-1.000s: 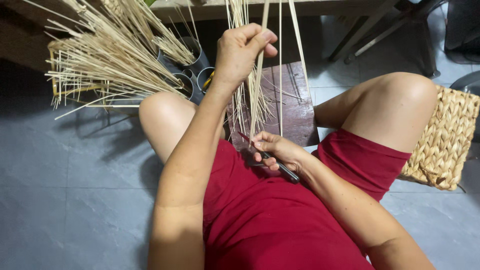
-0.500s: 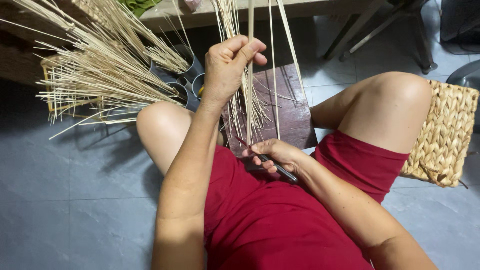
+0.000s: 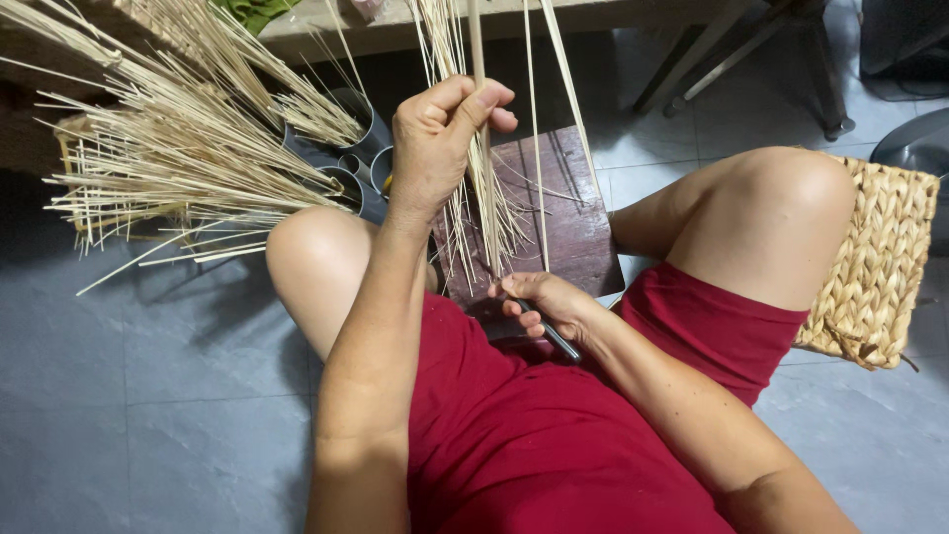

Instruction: The person sits on the floor and splits thin bamboo sticks into narrow strips, using a small knife to shave and divide each stick while holding it over a wooden block, placing finished strips with a growing pile of split bamboo pieces beside them.

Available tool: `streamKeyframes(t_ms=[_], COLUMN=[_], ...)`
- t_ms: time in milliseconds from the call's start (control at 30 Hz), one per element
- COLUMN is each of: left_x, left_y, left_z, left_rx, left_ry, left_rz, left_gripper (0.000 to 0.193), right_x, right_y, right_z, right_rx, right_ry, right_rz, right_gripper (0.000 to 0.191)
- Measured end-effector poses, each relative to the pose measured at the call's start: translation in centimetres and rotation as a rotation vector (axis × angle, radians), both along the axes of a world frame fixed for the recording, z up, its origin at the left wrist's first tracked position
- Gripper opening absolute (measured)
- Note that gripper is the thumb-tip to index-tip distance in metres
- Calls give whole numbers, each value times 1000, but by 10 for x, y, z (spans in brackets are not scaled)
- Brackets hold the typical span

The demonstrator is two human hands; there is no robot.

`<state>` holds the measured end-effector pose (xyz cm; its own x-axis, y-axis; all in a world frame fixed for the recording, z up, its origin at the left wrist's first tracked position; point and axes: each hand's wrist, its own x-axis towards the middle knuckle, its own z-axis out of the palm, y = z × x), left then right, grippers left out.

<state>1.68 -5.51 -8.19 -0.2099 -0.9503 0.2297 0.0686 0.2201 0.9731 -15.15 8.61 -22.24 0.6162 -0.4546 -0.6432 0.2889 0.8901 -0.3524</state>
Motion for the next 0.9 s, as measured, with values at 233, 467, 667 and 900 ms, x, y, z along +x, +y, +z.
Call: streamKeyframes(t_ms=[233, 467, 667, 900], left_x=[-5, -23, -44, -43], left_y=[-1, 31, 53, 46], left_z=[-26, -55, -49, -37], left_rx=[49, 171, -42, -70], left_ry=[-149, -345, -383, -383], left_rz=[-71, -109, -80, -50], left_gripper=[18, 21, 20, 19], right_x=[-6, -17, -20, -20], right_y=[1, -6, -15, -17], right_z=[4, 6, -7, -2], right_rx=[-78, -128, -62, -83], right_ry=[100, 101, 60, -4], right_rz=[-73, -123, -167, -177], right_gripper=[24, 25, 17, 22])
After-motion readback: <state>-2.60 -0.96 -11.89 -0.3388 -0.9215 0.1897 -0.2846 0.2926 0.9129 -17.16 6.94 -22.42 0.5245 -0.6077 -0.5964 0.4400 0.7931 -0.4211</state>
